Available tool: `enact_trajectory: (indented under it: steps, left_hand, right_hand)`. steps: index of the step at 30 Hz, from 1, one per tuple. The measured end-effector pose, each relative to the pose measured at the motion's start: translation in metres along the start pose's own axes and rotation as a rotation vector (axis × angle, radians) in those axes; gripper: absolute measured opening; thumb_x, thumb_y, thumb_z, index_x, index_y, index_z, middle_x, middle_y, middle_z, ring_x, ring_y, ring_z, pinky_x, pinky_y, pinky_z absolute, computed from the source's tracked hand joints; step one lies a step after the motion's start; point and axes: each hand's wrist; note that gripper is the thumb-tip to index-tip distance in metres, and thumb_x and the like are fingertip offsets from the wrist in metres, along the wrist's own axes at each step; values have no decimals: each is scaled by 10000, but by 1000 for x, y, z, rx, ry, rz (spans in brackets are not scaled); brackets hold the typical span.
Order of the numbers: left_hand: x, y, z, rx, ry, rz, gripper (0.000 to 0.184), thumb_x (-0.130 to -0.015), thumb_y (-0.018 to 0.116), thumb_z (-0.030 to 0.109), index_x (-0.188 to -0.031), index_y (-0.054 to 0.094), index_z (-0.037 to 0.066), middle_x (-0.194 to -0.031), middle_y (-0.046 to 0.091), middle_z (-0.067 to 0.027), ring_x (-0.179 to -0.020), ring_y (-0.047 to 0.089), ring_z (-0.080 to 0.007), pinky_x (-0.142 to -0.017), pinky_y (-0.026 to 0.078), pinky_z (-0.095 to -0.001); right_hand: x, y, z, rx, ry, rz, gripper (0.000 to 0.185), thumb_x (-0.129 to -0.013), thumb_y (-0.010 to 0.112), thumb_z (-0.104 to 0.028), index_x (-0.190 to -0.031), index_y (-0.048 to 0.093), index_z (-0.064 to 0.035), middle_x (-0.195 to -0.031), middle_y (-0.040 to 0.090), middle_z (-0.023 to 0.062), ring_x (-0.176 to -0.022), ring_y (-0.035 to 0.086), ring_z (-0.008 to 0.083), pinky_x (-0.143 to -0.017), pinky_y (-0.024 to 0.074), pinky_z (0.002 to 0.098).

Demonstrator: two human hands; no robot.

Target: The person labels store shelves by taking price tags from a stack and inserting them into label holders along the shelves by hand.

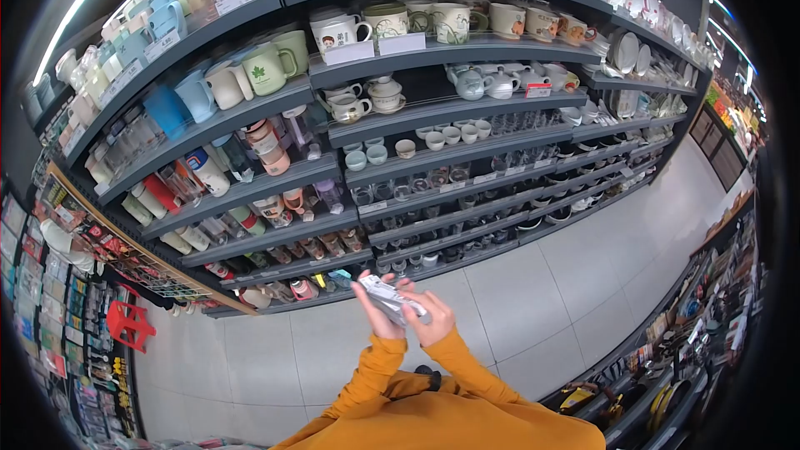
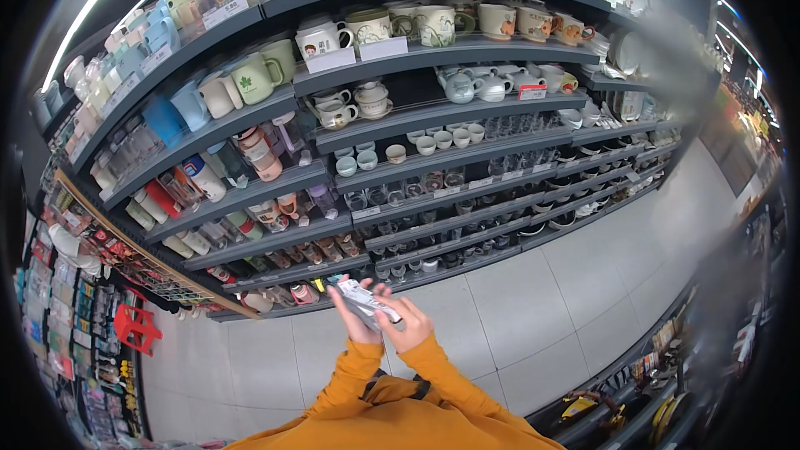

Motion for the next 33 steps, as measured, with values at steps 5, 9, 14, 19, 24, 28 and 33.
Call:
enact_trajectory:
  steps: [5,9,14,19,24,28,33]
  left_hand:
    - [-15,-14,-3,-135,41,-93,384,-999,413,417,-1302,363,187,-989,524,-114,-738,604,-239,-687,537,-392]
    - [-13,-9,-6,-160,56,-76,376,-1002,422,394,-1285,367,152,-982,532,-118,-841,630,-261,-740,537,-395]
    - [6,0,-11,-213,20,-212,384,-1014,421,330,-1331,312,143,-1134,543,-160,-988,599,-289,-842,511,-373]
    - [9,4,-11,-239,25,-194,375,-1010,438,299,-1333,319,150,-1133,547,-151,-987,595,-274,-837,513,-359]
    - [5,2,-8,-249,62,-176,351,-1011,443,278,-1329,350,163,-1110,556,-137,-958,598,-241,-817,523,-357]
    - [-2,4,4,-167,58,-142,372,-1012,446,263,-1360,350,171,-1101,562,-133,-901,609,-221,-812,530,-352]
    - [-21,-7,17,-118,94,-58,418,-1004,456,332,-1386,357,194,-1114,547,-117,-847,589,-188,-788,531,-342]
  right_hand:
    - [8,1,-8,116,68,-106,363,-851,648,-264,-1176,626,-104,-990,638,123,-852,640,349,-676,520,373]
    - [14,14,1,146,75,-67,418,-892,588,-281,-1265,549,-96,-1054,635,153,-908,640,358,-718,517,390]
    - [11,12,17,68,47,13,426,-922,538,-276,-1279,523,-46,-1142,622,197,-976,633,379,-788,518,390]
    - [11,11,10,61,163,-35,418,-924,530,-270,-1283,531,-56,-1130,632,207,-1000,637,366,-802,517,387]
    - [8,10,12,-23,71,51,415,-908,562,-256,-1277,556,-65,-1130,632,208,-994,641,362,-775,525,375]
    - [7,4,4,10,52,7,360,-884,593,-197,-1224,611,-83,-932,633,154,-780,633,317,-646,501,350]
    - [11,-6,8,-19,36,2,274,-859,606,-156,-1115,686,-104,-703,507,96,-566,493,237,-527,426,335]
Point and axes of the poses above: each hand's wrist, its own x-axis away from the middle knuckle, its own y-axis out of the palm, z = x × y
